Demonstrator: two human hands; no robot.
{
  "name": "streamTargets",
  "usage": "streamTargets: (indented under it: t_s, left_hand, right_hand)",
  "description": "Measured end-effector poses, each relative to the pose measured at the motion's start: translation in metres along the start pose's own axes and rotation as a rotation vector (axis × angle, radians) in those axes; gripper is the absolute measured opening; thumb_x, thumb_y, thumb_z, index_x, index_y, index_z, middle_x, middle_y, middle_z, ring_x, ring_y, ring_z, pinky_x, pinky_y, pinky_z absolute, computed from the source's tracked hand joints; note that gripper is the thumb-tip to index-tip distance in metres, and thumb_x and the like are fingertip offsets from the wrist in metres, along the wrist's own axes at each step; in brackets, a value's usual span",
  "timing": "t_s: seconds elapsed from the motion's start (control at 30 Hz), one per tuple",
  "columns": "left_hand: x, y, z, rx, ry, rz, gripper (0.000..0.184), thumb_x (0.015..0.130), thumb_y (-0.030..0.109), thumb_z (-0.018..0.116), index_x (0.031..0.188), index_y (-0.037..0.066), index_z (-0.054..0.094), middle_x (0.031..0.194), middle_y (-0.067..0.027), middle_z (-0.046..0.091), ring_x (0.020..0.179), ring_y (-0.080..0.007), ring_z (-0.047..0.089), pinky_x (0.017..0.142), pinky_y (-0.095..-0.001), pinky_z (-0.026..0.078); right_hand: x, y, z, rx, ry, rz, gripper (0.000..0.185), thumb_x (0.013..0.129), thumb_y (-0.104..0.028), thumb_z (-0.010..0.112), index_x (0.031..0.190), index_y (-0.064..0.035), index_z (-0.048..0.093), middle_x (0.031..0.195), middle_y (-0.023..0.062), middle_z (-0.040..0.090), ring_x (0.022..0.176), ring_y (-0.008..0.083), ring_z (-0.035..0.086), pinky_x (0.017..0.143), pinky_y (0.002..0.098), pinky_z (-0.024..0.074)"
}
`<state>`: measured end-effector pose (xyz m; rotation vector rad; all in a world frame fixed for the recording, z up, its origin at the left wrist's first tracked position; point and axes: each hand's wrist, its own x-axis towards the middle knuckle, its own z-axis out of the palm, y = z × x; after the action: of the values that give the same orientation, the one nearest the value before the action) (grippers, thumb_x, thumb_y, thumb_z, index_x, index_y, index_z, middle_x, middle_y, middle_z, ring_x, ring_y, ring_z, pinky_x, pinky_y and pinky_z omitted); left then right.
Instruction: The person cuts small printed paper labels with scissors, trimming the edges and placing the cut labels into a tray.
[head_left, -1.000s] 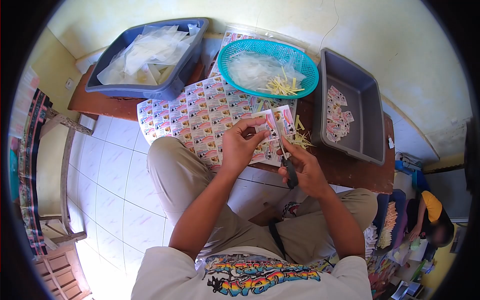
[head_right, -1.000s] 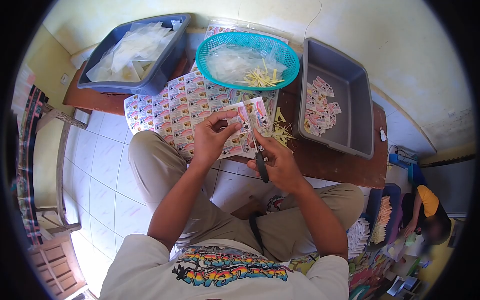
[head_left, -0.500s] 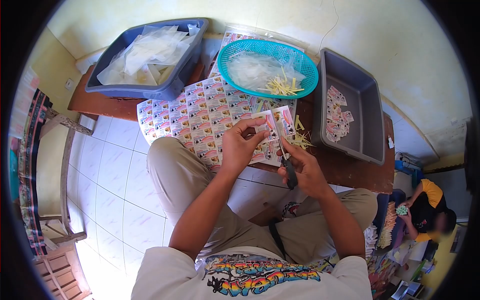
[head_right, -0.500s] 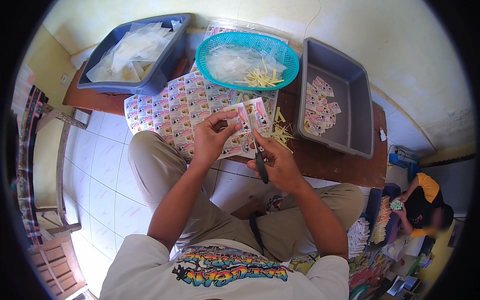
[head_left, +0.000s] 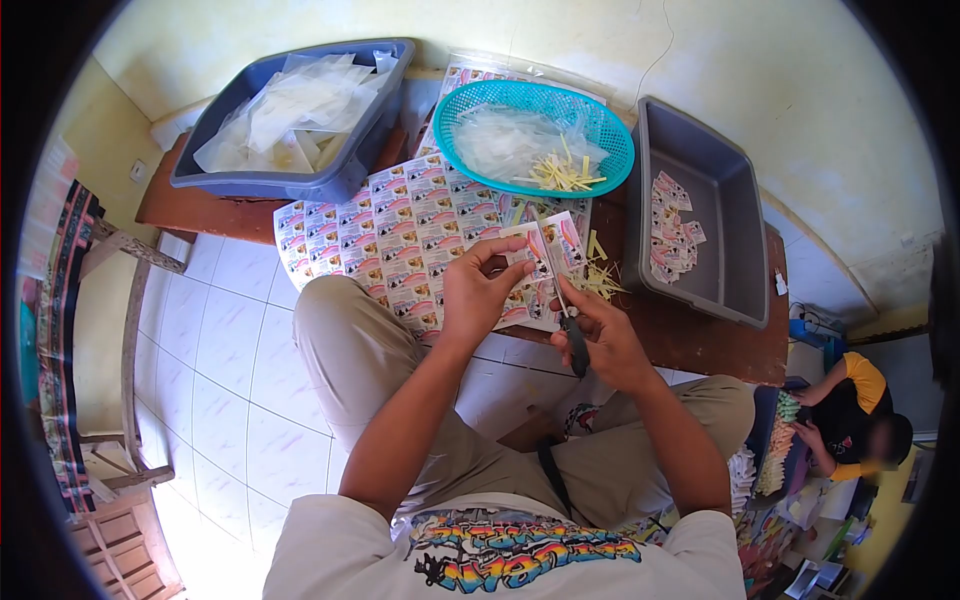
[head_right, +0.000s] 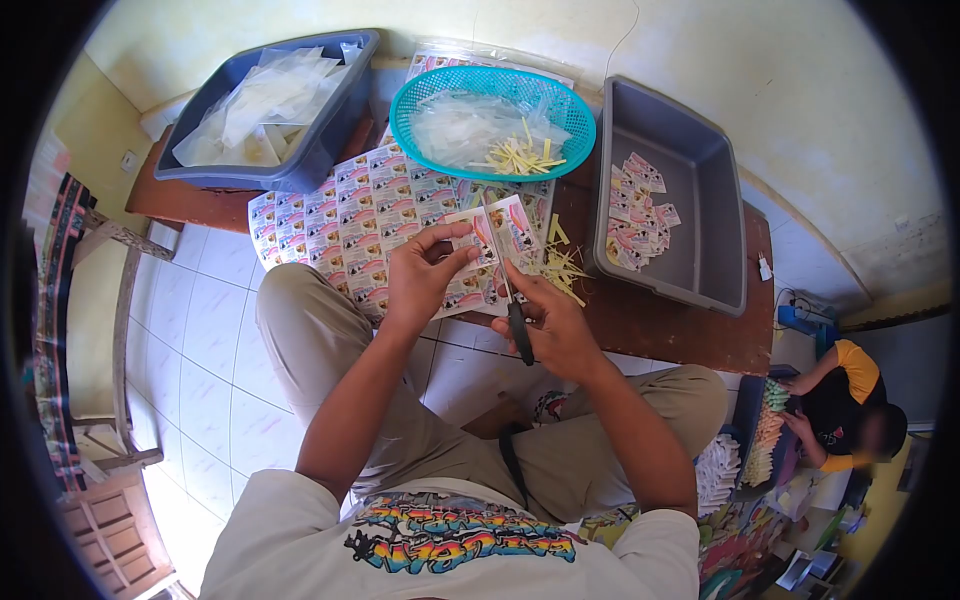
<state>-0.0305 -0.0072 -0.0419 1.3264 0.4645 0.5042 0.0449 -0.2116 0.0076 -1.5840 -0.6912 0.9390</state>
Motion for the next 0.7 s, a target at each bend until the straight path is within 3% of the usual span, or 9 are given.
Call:
streamTargets:
  t_s: [0.3, 0.37, 0.5, 0.57, 0.7]
  left_hand:
    - [0.0, 0.001, -0.002, -0.016, -0.015, -0.012, 0.032, 0.093, -0.001, 0.079, 0.124, -0.005, 0.071, 0.103, -0.0133, 0.079, 0.092, -0.0113, 0.073, 0.082, -0.0257, 0.061]
    - [0.0, 0.001, -0.003, -0.029, -0.01, -0.001, 0.032, 0.093, -0.001, 0.079, 0.124, -0.004, 0.071, 0.103, -0.0132, 0.079, 0.091, -0.0112, 0.073, 0.081, -0.0256, 0.06]
    - [-0.001, 0.003, -0.003, -0.022, -0.008, 0.007, 0.032, 0.093, -0.001, 0.079, 0.124, -0.003, 0.07, 0.102, -0.0124, 0.079, 0.092, -0.011, 0.072, 0.08, -0.0249, 0.06]
    - [-0.002, 0.007, -0.002, -0.041, -0.01, 0.01, 0.032, 0.093, -0.001, 0.08, 0.124, -0.003, 0.07, 0.101, -0.0119, 0.079, 0.092, -0.011, 0.072, 0.08, -0.0246, 0.06]
    - [-0.002, 0.007, -0.002, -0.033, 0.006, 0.028, 0.035, 0.092, -0.002, 0.081, 0.124, -0.002, 0.068, 0.104, -0.0113, 0.077, 0.092, -0.0116, 0.073, 0.079, -0.0255, 0.061]
  right_hand:
    - [0.004, 0.0, -0.004, 0.013, 0.067, 0.054, 0.081, 0.094, -0.008, 0.08, 0.164, -0.0082, 0.041, 0.136, 0.0104, 0.06, 0.086, 0.0102, 0.064, 0.07, 0.0249, 0.057]
    - [0.007, 0.008, -0.007, -0.136, 0.094, -0.031, 0.085, 0.089, -0.017, 0.088, 0.162, -0.0091, 0.045, 0.117, 0.0074, 0.057, 0.09, 0.0112, 0.064, 0.078, 0.0274, 0.0579]
    - [0.008, 0.006, -0.008, -0.224, 0.144, -0.047, 0.086, 0.085, -0.024, 0.091, 0.16, -0.0103, 0.05, 0.117, 0.0114, 0.059, 0.089, 0.0163, 0.065, 0.083, 0.0311, 0.0567]
    - [0.008, 0.001, -0.01, -0.646, 0.153, -0.09, 0.087, 0.082, -0.029, 0.092, 0.157, -0.0122, 0.053, 0.119, 0.0154, 0.06, 0.091, 0.023, 0.066, 0.085, 0.0365, 0.0558]
    - [0.009, 0.014, -0.01, -0.78, 0.2, -0.186, 0.083, 0.08, -0.029, 0.092, 0.155, -0.0132, 0.057, 0.126, 0.0168, 0.059, 0.094, 0.0287, 0.065, 0.086, 0.0403, 0.0547]
